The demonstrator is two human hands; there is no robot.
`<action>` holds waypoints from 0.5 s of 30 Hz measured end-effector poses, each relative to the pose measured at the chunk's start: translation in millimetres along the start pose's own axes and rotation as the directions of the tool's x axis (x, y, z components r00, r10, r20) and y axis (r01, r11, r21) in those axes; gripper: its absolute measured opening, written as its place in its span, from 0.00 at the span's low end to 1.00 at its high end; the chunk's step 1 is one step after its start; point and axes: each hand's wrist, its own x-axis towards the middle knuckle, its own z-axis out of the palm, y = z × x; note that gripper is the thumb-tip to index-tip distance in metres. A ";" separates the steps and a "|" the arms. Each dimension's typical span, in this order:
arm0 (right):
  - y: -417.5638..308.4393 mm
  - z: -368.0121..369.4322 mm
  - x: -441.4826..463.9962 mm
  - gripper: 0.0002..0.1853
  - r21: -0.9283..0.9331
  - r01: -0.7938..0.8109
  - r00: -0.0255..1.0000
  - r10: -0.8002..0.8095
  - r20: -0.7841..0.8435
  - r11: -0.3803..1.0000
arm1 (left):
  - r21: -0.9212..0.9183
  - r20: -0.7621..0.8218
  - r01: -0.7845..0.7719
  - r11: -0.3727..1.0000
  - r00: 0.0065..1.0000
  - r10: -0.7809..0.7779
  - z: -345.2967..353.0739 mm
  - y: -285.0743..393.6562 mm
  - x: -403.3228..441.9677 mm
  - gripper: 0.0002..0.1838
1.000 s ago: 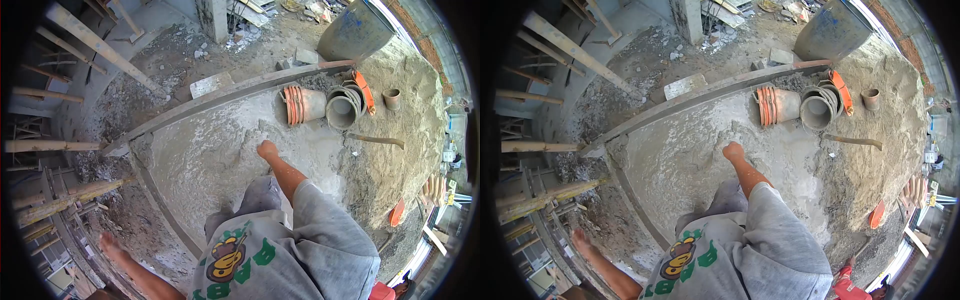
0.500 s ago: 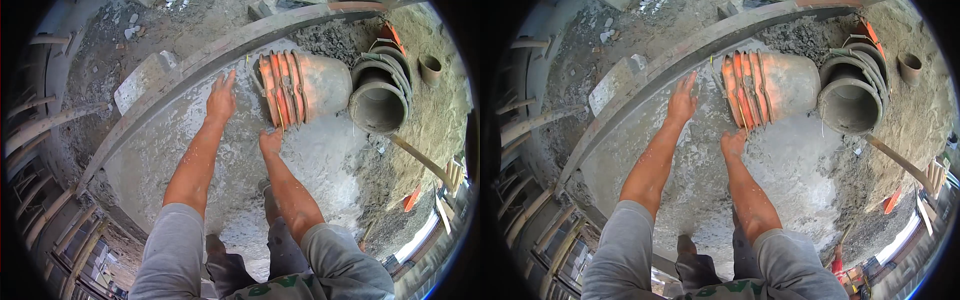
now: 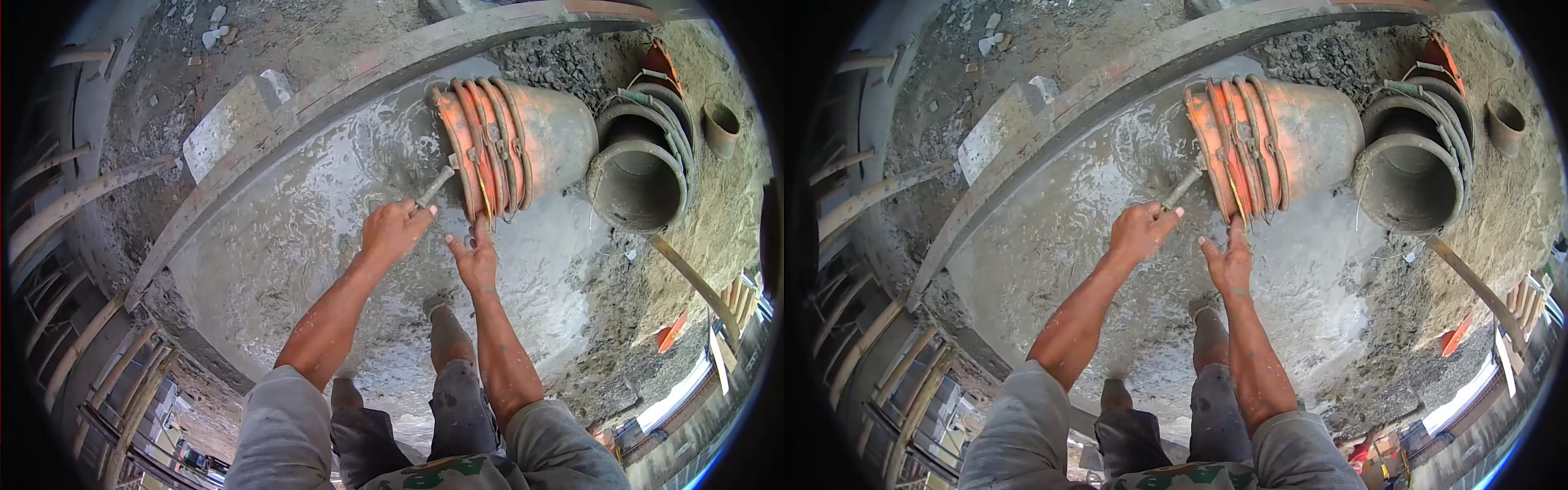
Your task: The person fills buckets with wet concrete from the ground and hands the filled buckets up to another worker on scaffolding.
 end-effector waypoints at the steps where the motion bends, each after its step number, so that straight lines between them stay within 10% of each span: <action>1: -0.3 5.9 -1.2 0.42 -0.077 0.066 0.996 -0.070 -0.049 0.995 | -0.080 -0.022 0.016 0.997 1.000 -0.018 5.0 3.8 -7.1 0.28; 8: 8.3 26.8 -24.0 0.52 -0.341 0.040 0.996 -0.065 -0.061 0.939 | -0.517 -0.019 0.060 0.854 0.997 -0.081 26.2 -114.9 -61.8 0.24; 12: -6.5 53.6 -17.4 0.54 -0.769 0.244 0.864 -0.492 -0.104 0.591 | -0.865 -0.001 0.143 0.480 0.958 -0.287 18.9 -156.9 -62.0 0.26; 15: 1.0 59.3 19.9 0.53 -0.554 0.339 0.885 -0.458 -0.088 0.761 | -0.728 -0.046 0.067 0.683 0.988 -0.146 27.2 -167.2 -46.3 0.29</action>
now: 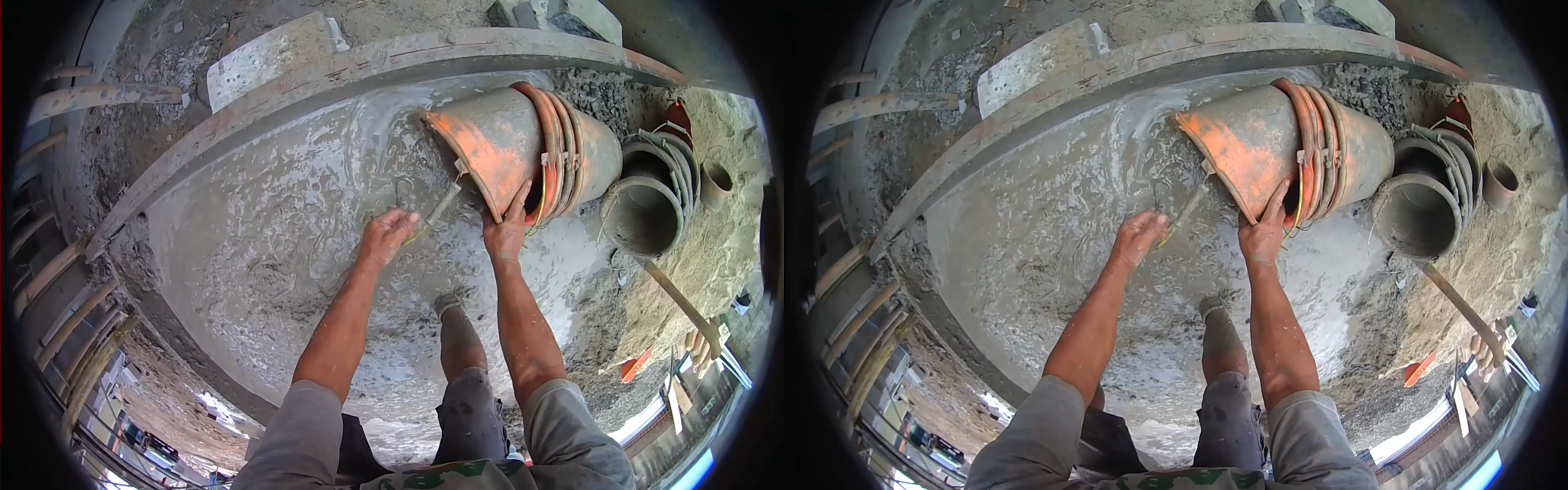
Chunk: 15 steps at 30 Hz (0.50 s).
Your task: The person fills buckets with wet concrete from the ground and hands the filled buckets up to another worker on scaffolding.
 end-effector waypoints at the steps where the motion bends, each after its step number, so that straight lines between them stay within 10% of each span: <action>1: 4.6 4.7 5.5 0.52 0.009 0.019 0.999 -0.019 0.037 1.000 | -0.003 0.073 -0.027 1.000 0.997 0.028 9.9 -17.2 1.6 0.30; 3: 5.6 11.0 6.1 0.51 0.008 0.060 0.994 -0.061 0.088 0.998 | -0.013 0.222 -0.074 0.997 0.972 0.075 26.7 -54.9 -2.8 0.31; 15: -126.0 26.7 -52.2 0.50 -0.446 0.186 0.805 0.124 0.580 0.875 | -0.415 -0.141 0.000 0.910 0.988 -0.064 -69.6 -68.4 -154.5 0.29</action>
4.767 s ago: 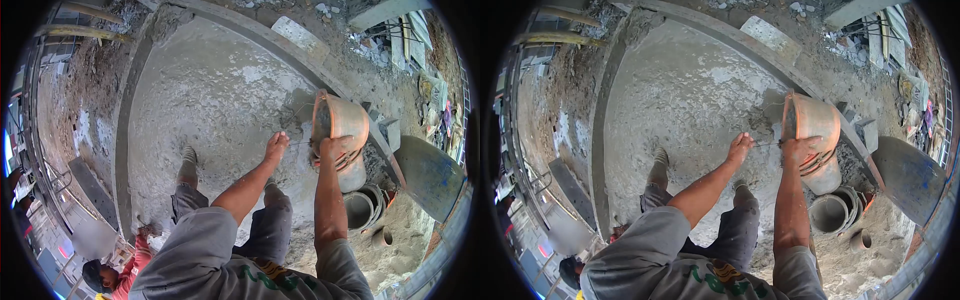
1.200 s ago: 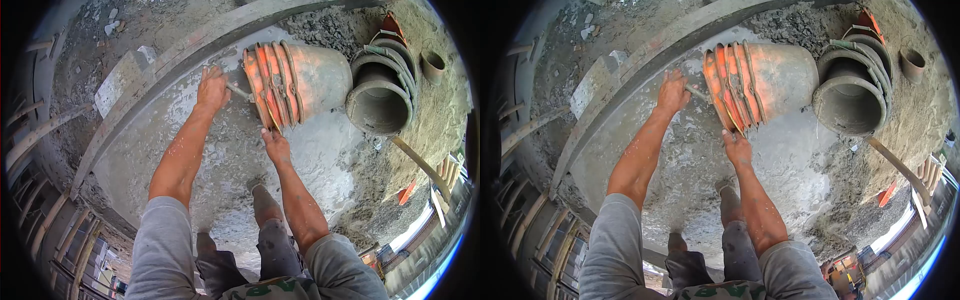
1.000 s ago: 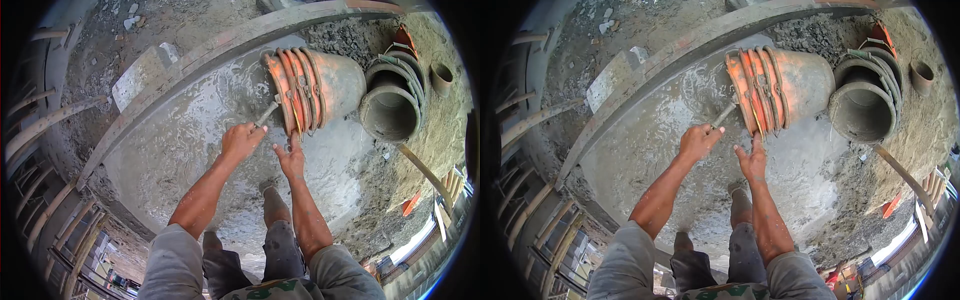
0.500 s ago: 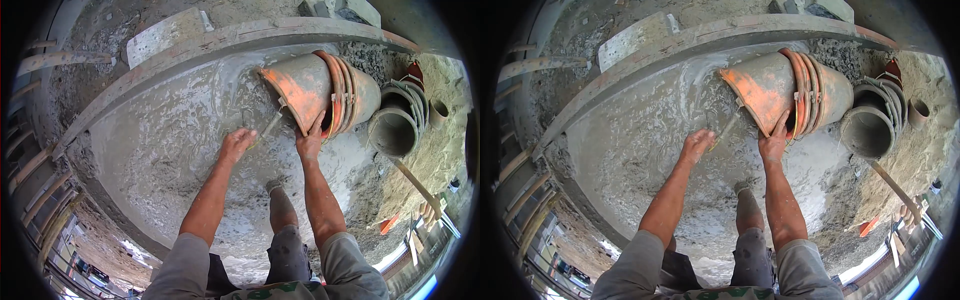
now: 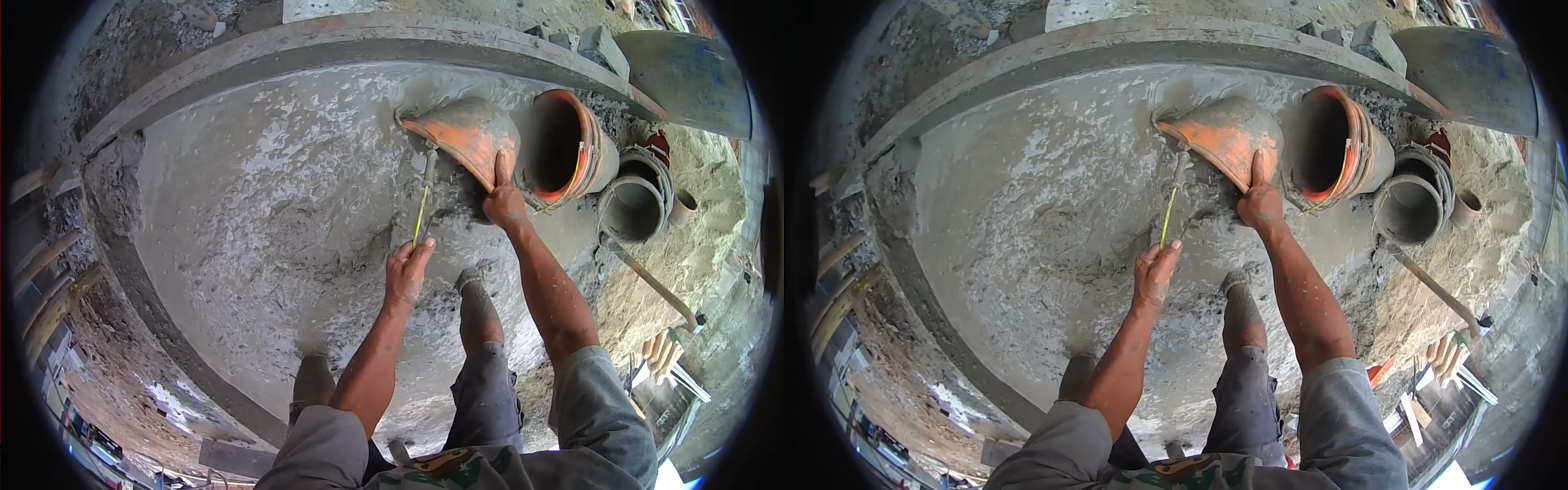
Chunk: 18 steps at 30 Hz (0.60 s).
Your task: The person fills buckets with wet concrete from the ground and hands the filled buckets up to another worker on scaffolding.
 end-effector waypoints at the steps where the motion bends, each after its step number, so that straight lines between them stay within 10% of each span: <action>1: -7.8 -2.6 -6.6 0.49 0.009 0.031 0.999 -0.031 0.023 0.999 | 0.020 -0.023 0.016 1.000 1.000 -0.015 -8.8 12.6 -15.8 0.29; 4: -7.3 16.4 -12.4 0.43 0.083 0.201 0.980 -0.199 -0.031 0.976 | 0.174 -0.132 -0.022 0.985 0.990 0.045 -11.1 63.9 -61.2 0.29; 7: -27.3 -2.1 -38.0 0.35 0.481 -0.042 0.958 -0.100 0.267 0.876 | 0.323 -0.178 -0.024 0.946 0.980 0.086 -11.5 117.3 -107.0 0.28; 12: -83.2 -31.1 -100.0 0.17 0.441 -0.351 0.772 -0.011 0.636 0.826 | 0.421 -0.398 -0.136 0.897 0.861 0.317 -17.1 160.1 -165.2 0.29; 18: -128.0 2.9 -185.6 0.12 0.326 -0.391 0.701 0.049 0.712 0.861 | 0.151 -0.355 0.051 0.987 0.935 0.005 -76.9 169.1 -211.4 0.24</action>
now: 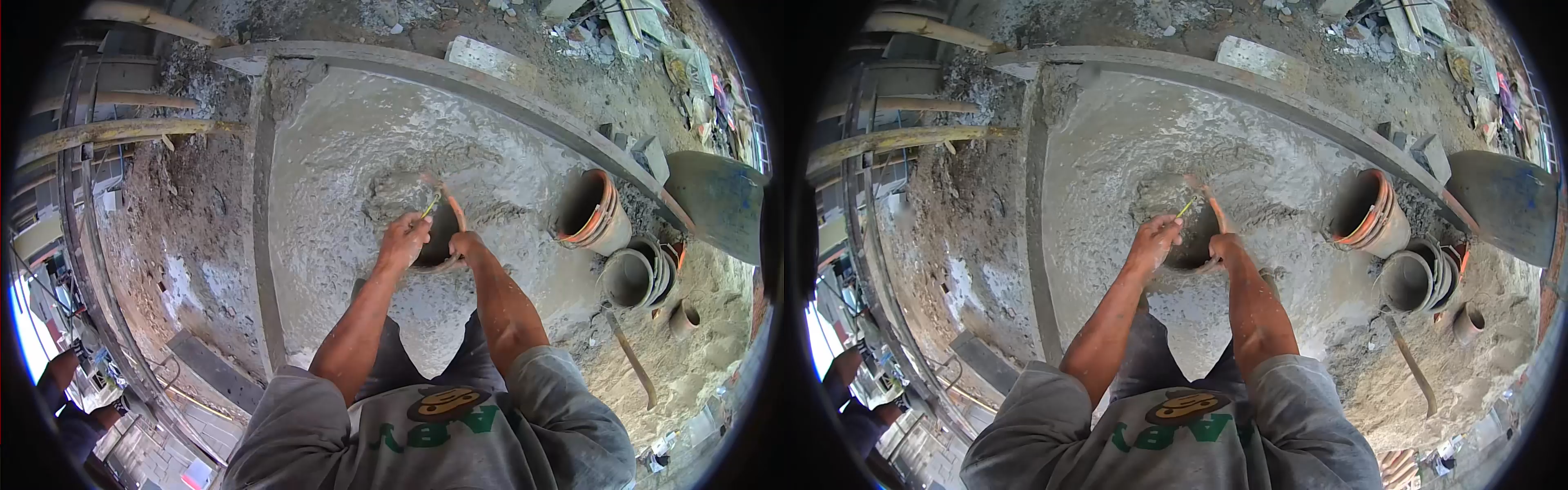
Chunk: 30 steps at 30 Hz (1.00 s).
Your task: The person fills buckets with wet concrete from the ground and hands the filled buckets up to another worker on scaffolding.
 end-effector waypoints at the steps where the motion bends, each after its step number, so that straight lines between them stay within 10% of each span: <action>1: 1.5 11.0 -15.8 0.12 -0.025 -0.025 1.000 0.025 -0.005 0.999 | -0.006 0.016 0.023 1.000 1.000 -0.023 -13.1 -6.9 -6.0 0.24; 4: 14.3 34.8 -15.9 0.11 -0.144 0.040 0.991 -0.058 -0.123 0.989 | -0.149 0.056 0.199 0.969 0.980 -0.192 -52.3 -30.0 -30.1 0.20; 12: -15.4 67.6 -96.8 0.16 -0.846 0.207 0.866 -0.495 -0.075 0.491 | -0.121 0.029 -0.065 0.991 0.997 0.069 -160.7 -7.7 -157.2 0.21; 14: -50.3 99.5 -169.4 0.16 -0.754 0.290 0.867 -0.495 -0.053 0.589 | -0.094 -0.014 -0.096 0.991 0.995 0.095 -204.4 -1.2 -176.5 0.26; 17: -90.0 156.1 -251.8 0.19 -0.837 0.459 0.727 -0.668 0.160 0.299 | -0.065 -0.139 -0.209 0.976 0.970 0.198 -282.0 32.1 -237.1 0.28; 22: -144.0 233.7 -418.1 0.16 -0.524 0.708 0.659 -0.709 0.251 0.472 | -0.030 -0.379 -0.510 0.860 0.802 0.462 -389.9 112.7 -371.3 0.26; 30: -202.9 328.5 -640.4 0.11 -0.183 0.920 0.381 -0.679 0.627 0.347 | 0.255 -0.720 -0.398 0.881 0.530 0.448 -531.0 226.0 -540.5 0.34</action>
